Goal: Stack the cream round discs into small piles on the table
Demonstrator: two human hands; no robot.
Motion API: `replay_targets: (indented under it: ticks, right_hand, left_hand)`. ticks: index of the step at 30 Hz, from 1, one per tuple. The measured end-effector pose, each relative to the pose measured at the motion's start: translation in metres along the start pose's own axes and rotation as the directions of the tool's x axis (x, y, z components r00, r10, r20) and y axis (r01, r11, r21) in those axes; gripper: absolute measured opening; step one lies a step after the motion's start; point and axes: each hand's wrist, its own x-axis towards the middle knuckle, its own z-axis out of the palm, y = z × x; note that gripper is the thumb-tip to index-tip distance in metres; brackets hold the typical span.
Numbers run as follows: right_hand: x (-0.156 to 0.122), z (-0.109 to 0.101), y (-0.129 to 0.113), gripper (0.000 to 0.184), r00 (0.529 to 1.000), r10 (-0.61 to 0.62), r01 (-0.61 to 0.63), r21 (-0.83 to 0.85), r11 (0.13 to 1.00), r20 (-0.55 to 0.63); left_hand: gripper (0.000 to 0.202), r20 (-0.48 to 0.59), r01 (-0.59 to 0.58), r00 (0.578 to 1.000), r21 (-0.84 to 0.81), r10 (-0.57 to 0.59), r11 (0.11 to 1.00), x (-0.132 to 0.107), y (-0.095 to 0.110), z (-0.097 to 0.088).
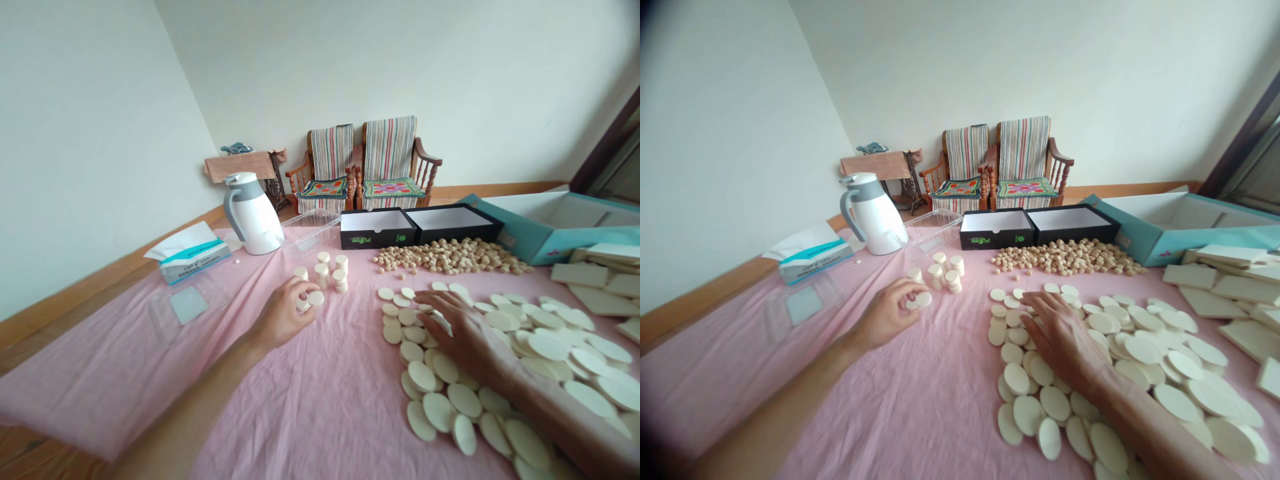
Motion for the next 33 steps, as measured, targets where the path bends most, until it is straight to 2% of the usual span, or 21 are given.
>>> replay_targets:
  ticks: [2, 6, 11, 17, 22, 27, 33]
  right_hand:
    - [-0.001, 0.001, 0.001, 0.028, 1.0, -0.004, 0.004, -0.011, 1.0, -0.001]
    - [-0.001, 0.004, 0.002, 0.029, 1.0, -0.008, 0.008, -0.021, 1.0, 0.001]
    - [-0.001, 0.002, 0.001, 0.026, 1.0, -0.016, 0.016, -0.014, 1.0, 0.008]
    - [-0.001, 0.003, 0.003, 0.027, 1.0, -0.023, 0.023, -0.003, 1.0, 0.013]
    - [-0.002, 0.004, 0.003, 0.028, 1.0, -0.015, 0.015, -0.006, 1.0, 0.02]
    - [-0.002, 0.003, 0.002, 0.027, 1.0, -0.02, 0.02, -0.016, 1.0, 0.011]
    - [-0.002, 0.003, 0.003, 0.026, 1.0, -0.026, 0.026, 0.001, 1.0, 0.015]
  left_hand:
    - [0.029, -0.028, 0.038, 0.999, 0.017, -0.038, 0.999, -0.002, -0.018, -0.013]
    - [0.032, 0.03, 0.028, 0.999, 0.061, -0.03, 0.998, -0.002, -0.036, -0.022]
    - [0.038, 0.096, -0.06, 0.994, 0.075, 0.053, 0.995, 0.0, -0.036, -0.017]
    - [0.046, 0.11, -0.086, 0.991, 0.079, 0.077, 0.993, 0.0, -0.038, -0.013]
    - [0.033, 0.073, -0.024, 0.997, 0.059, 0.02, 0.998, -0.001, -0.038, -0.014]
    - [0.023, 0.103, 0.08, 0.991, 0.078, -0.088, 0.994, -0.002, -0.04, -0.011]
    - [0.023, 0.092, 0.088, 0.991, 0.049, -0.093, 0.995, -0.001, -0.04, -0.009]
